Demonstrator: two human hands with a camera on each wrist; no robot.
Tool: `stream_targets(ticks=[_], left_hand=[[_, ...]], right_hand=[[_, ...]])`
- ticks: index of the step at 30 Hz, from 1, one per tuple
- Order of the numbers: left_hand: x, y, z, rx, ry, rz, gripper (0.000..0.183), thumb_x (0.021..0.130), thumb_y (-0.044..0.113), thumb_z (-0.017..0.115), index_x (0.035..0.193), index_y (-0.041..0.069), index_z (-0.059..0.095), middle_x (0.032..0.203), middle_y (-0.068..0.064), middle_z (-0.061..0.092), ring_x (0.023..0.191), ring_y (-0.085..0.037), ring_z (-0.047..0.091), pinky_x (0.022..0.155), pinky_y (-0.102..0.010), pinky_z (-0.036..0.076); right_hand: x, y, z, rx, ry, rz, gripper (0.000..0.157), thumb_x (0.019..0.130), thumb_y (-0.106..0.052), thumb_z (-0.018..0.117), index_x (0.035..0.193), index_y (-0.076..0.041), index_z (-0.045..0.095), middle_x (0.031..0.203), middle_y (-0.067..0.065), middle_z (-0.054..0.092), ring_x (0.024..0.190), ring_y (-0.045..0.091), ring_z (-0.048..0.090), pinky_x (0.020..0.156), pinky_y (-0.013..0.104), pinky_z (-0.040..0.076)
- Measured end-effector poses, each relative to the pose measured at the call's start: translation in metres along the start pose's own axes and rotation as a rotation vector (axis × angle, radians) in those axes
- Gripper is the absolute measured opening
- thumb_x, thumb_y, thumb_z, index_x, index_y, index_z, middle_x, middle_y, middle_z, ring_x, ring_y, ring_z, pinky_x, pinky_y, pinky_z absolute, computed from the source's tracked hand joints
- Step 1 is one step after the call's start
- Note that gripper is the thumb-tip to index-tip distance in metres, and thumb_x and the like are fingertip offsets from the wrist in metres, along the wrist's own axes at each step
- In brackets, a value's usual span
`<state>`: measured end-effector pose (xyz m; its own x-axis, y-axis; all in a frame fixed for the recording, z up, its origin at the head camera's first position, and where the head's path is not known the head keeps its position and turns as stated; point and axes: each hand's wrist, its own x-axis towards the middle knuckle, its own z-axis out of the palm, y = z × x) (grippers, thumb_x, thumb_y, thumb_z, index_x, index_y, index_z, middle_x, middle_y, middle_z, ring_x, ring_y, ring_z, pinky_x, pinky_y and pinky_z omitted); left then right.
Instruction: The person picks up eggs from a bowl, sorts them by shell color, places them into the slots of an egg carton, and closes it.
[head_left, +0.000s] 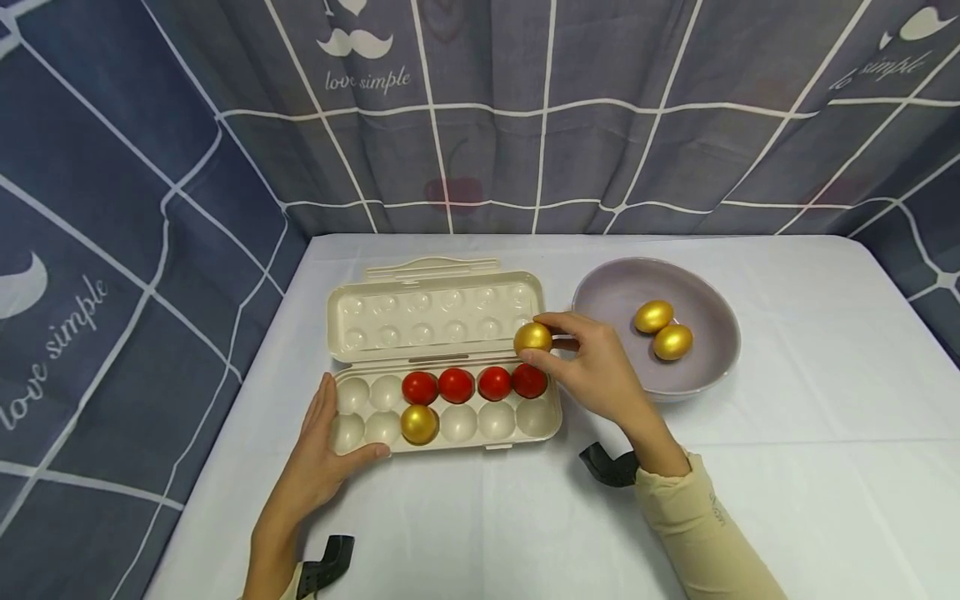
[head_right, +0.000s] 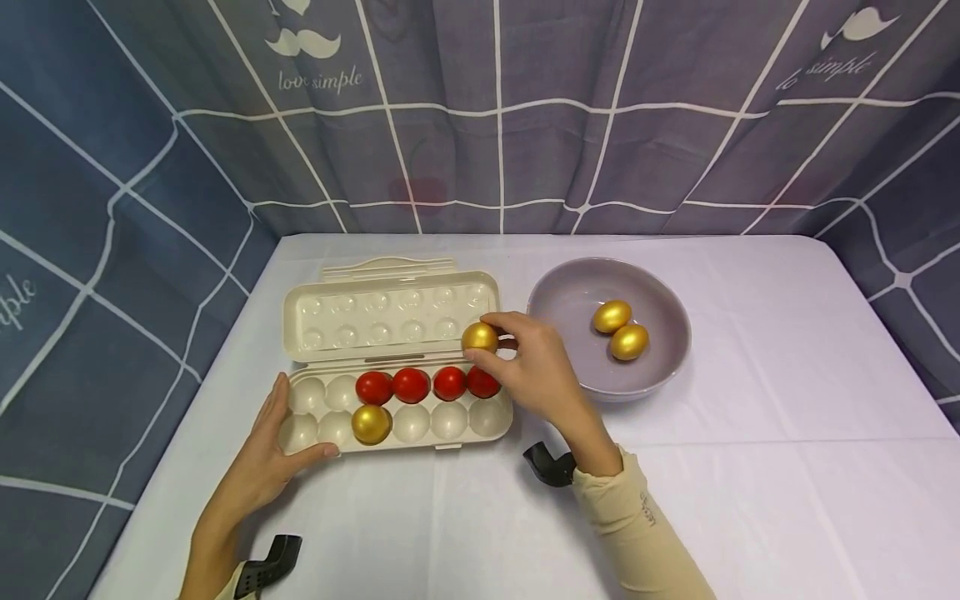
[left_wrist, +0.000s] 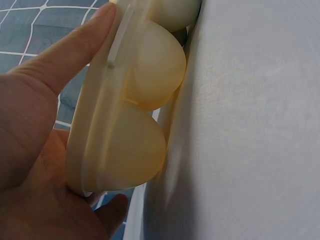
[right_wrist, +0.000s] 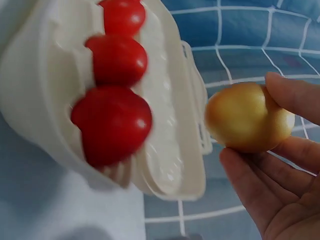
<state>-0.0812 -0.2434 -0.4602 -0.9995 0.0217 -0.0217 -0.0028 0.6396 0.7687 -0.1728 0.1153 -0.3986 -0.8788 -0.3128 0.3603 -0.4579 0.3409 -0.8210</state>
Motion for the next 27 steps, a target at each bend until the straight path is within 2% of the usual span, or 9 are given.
stream_targets(ticks=[5, 10, 13, 19, 24, 27], left_hand=[[-0.001, 0.0, 0.001, -0.005, 0.002, 0.005, 0.123, 0.075, 0.034, 0.087, 0.157, 0.0, 0.001, 0.163, -0.021, -0.005, 0.148, -0.039, -0.005, 0.113, -0.064, 0.005], [-0.002, 0.001, 0.0, -0.004, -0.003, -0.004, 0.124, 0.075, 0.035, 0.087, 0.157, 0.001, 0.001, 0.163, -0.02, -0.005, 0.148, -0.038, -0.005, 0.113, -0.064, 0.006], [-0.002, 0.001, 0.0, 0.002, -0.002, -0.007, 0.124, 0.075, 0.036, 0.087, 0.157, 0.001, 0.001, 0.163, -0.019, -0.005, 0.148, -0.038, -0.004, 0.113, -0.064, 0.006], [-0.001, 0.001, 0.0, 0.003, -0.001, -0.007, 0.124, 0.075, 0.037, 0.087, 0.157, 0.001, 0.001, 0.163, -0.019, -0.004, 0.148, -0.038, -0.004, 0.113, -0.065, 0.006], [0.0, 0.001, 0.0, 0.003, 0.001, -0.005, 0.123, 0.075, 0.037, 0.087, 0.157, 0.001, 0.002, 0.163, -0.019, -0.004, 0.148, -0.039, -0.004, 0.113, -0.065, 0.007], [0.0, 0.001, 0.0, 0.003, 0.002, -0.003, 0.123, 0.075, 0.037, 0.087, 0.157, 0.001, 0.001, 0.163, -0.02, -0.004, 0.148, -0.039, -0.004, 0.113, -0.065, 0.007]], right_hand=[[-0.004, -0.001, 0.019, 0.003, -0.062, -0.035, 0.037, 0.08, -0.011, 0.083, 0.113, 0.002, 0.07, 0.102, 0.008, 0.07, 0.091, 0.02, 0.067, 0.078, 0.03, 0.057], [-0.007, -0.001, 0.037, -0.083, -0.084, -0.098, 0.034, 0.081, -0.013, 0.083, 0.11, -0.001, 0.071, 0.102, 0.005, 0.068, 0.09, 0.016, 0.065, 0.076, 0.028, 0.057], [-0.009, -0.002, 0.046, -0.135, -0.097, -0.108, 0.035, 0.081, -0.015, 0.083, 0.11, -0.001, 0.07, 0.104, 0.005, 0.067, 0.09, 0.015, 0.063, 0.076, 0.027, 0.056], [-0.011, -0.005, 0.06, -0.164, -0.147, -0.126, 0.037, 0.078, -0.016, 0.085, 0.109, -0.002, 0.071, 0.098, 0.003, 0.065, 0.079, 0.013, 0.057, 0.068, 0.025, 0.049], [-0.013, -0.008, 0.067, -0.162, -0.174, -0.142, 0.037, 0.079, -0.015, 0.084, 0.112, -0.004, 0.071, 0.101, 0.001, 0.068, 0.082, 0.013, 0.059, 0.071, 0.028, 0.05], [-0.015, -0.011, 0.071, -0.121, -0.198, -0.116, 0.035, 0.08, -0.011, 0.083, 0.111, -0.005, 0.071, 0.104, 0.001, 0.068, 0.087, 0.013, 0.06, 0.074, 0.03, 0.053]])
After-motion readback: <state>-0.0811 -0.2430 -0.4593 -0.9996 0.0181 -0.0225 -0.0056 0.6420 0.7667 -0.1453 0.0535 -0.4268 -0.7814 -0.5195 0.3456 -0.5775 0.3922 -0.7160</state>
